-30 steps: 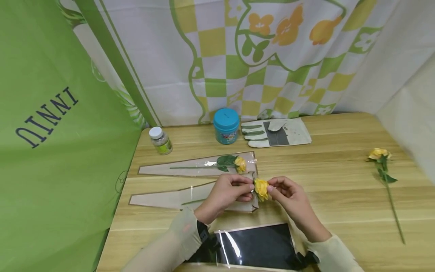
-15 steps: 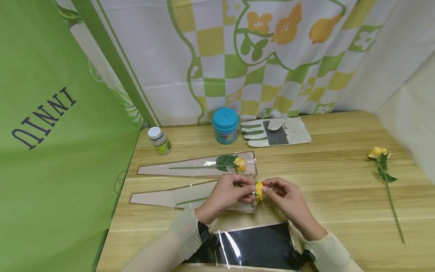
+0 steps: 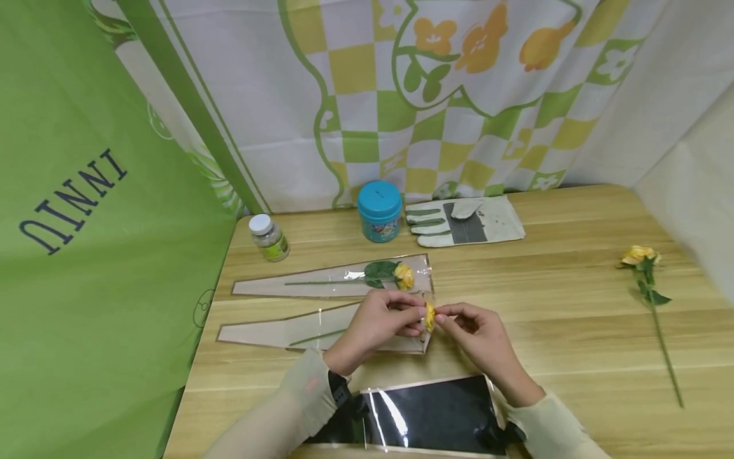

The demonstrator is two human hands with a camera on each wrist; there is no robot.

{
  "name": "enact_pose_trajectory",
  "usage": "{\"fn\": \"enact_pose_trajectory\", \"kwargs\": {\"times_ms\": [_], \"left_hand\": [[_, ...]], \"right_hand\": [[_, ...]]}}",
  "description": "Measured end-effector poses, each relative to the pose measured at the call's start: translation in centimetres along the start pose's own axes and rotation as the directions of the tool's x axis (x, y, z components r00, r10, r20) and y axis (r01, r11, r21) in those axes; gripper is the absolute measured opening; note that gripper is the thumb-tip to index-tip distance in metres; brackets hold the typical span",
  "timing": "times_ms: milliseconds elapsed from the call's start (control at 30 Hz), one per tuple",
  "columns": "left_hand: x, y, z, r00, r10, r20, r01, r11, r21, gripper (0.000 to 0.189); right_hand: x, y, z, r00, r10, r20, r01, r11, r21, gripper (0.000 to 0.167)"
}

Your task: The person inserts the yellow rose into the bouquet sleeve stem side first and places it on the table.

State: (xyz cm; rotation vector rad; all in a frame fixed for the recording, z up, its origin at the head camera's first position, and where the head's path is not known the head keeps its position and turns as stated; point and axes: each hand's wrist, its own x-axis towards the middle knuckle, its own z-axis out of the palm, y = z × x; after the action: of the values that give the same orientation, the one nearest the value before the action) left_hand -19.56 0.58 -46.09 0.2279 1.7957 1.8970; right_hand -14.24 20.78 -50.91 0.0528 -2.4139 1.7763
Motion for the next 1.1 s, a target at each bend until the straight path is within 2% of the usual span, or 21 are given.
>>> {"fn": "enact_pose_trajectory", "kwargs": {"times_ms": [233, 367, 633, 900, 1100], "left_hand": [[0.0, -0.1, -0.1, 1.0, 0.005, 0.002, -0.005, 1.0, -0.015, 0.015], [-0.1, 0.0, -0.2, 1.0, 0.005, -0.006, -0.005, 1.0, -0.021, 0.015], [-0.2, -0.2, -0.3, 1.0, 0.0, -0.009, 0.0, 0.999, -0.043, 0.015], [-0.2, -0.2, -0.3, 1.0, 0.003, -0.02, -0.003, 0.999, -0.037, 0.016], [-0.3, -0.3, -0.3, 1.0, -0.001, -0.024, 0.0, 0.999, -0.042, 0.015]], "right_hand": [[-0.3, 0.3, 0.2, 0.986, -0.134, 0.094, 0.137, 0.99, -0.025, 0.019], [-0.4, 0.4, 0.3, 0.98, -0.163, 0.112, 0.167, 0.986, -0.026, 0.019], [-0.6, 0.6, 0.4, 0.973, -0.153, 0.17, 0.16, 0.987, -0.025, 0.018], [-0.6, 0.4, 0.7, 0.977, -0.075, 0.2, 0.076, 0.997, 0.003, 0.02], [-0.6, 0.3, 1.1, 0.966, -0.063, 0.251, 0.052, 0.997, 0.053, 0.022]]}}
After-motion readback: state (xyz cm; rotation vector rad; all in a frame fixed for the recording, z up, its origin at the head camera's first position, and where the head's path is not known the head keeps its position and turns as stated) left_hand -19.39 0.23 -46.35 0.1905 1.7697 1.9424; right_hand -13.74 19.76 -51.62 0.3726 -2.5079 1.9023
